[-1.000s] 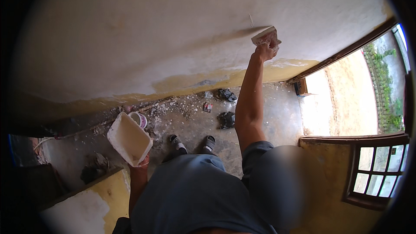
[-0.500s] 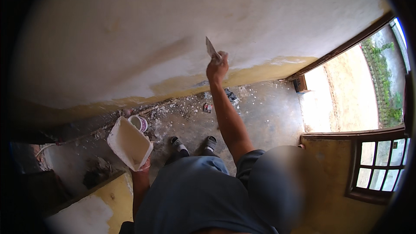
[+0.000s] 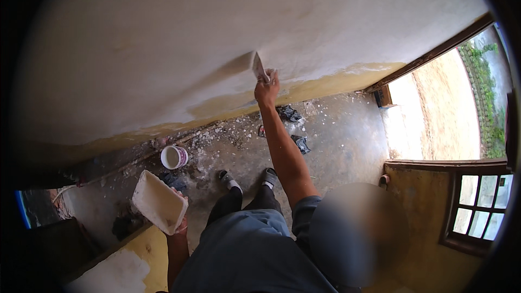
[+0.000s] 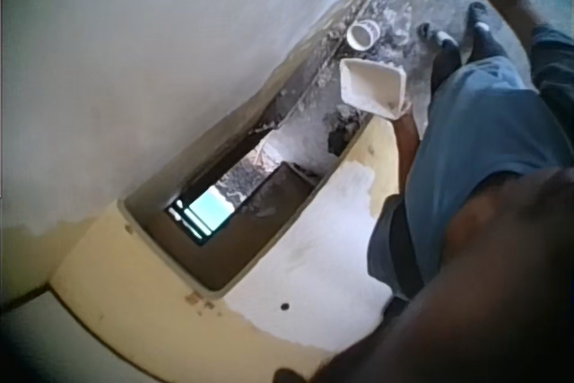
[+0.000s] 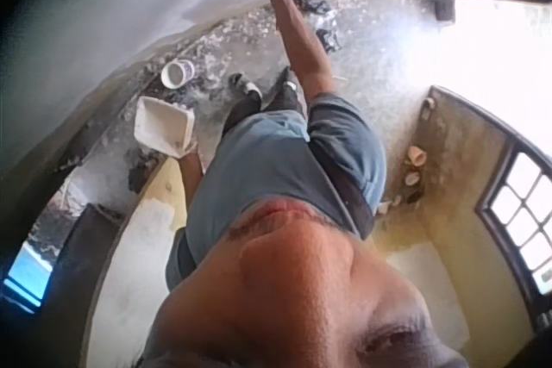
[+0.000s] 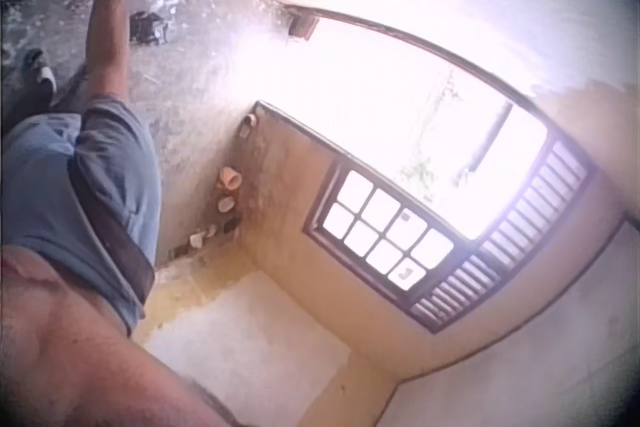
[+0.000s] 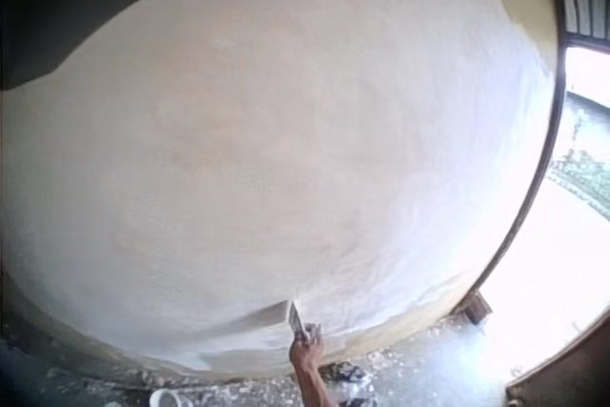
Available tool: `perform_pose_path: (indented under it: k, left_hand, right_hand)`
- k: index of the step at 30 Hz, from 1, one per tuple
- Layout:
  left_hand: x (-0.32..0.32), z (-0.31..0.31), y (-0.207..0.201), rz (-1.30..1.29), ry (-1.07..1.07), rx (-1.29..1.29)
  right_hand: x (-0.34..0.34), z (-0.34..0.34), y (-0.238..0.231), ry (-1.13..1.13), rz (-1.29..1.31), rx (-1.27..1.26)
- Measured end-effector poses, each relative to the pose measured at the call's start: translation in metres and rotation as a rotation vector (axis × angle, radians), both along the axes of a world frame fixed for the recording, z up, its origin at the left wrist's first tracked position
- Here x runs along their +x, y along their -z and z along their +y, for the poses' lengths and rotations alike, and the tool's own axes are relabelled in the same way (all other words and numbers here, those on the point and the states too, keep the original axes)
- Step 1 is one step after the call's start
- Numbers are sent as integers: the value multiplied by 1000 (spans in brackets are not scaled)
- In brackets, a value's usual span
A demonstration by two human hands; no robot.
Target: The person applies white plaster to a yellow wall using a scraper, repeatedly dipping the scraper into a small plastic container to load it with plaster and then smoothing it onto the wall surface.
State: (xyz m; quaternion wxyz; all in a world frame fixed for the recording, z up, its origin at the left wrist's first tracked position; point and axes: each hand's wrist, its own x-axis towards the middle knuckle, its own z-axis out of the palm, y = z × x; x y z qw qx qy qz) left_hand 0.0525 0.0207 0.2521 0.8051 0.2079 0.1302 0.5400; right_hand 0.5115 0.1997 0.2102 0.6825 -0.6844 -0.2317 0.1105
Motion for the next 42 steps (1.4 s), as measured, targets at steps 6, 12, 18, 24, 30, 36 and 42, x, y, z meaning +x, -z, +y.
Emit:
perform_pose_path:
  k: [6,12,18,24,30,36,42]
  left_hand:
    - [29,7,-11,-53,82,17]
    - [14,5,0,24,45,-112]
    - [9,2,14,8,50,-140]
    - [20,1,-2,-54,26,-168]
    - [28,5,-5,-72,47,-136]
    - [27,1,1,-106,75,-142]
    - [22,2,13,-177,92,-222]
  right_hand:
    - [69,26,-22,427,181,142]
    - [-27,6,22,101,-158,-181]
    - [154,-23,33,403,968,375]
    - [167,-5,-58,321,901,396]
    - [112,-6,-126,238,449,357]
    - [77,-18,-127,182,-581,57]
    - [106,-11,-213,396,-248,90]
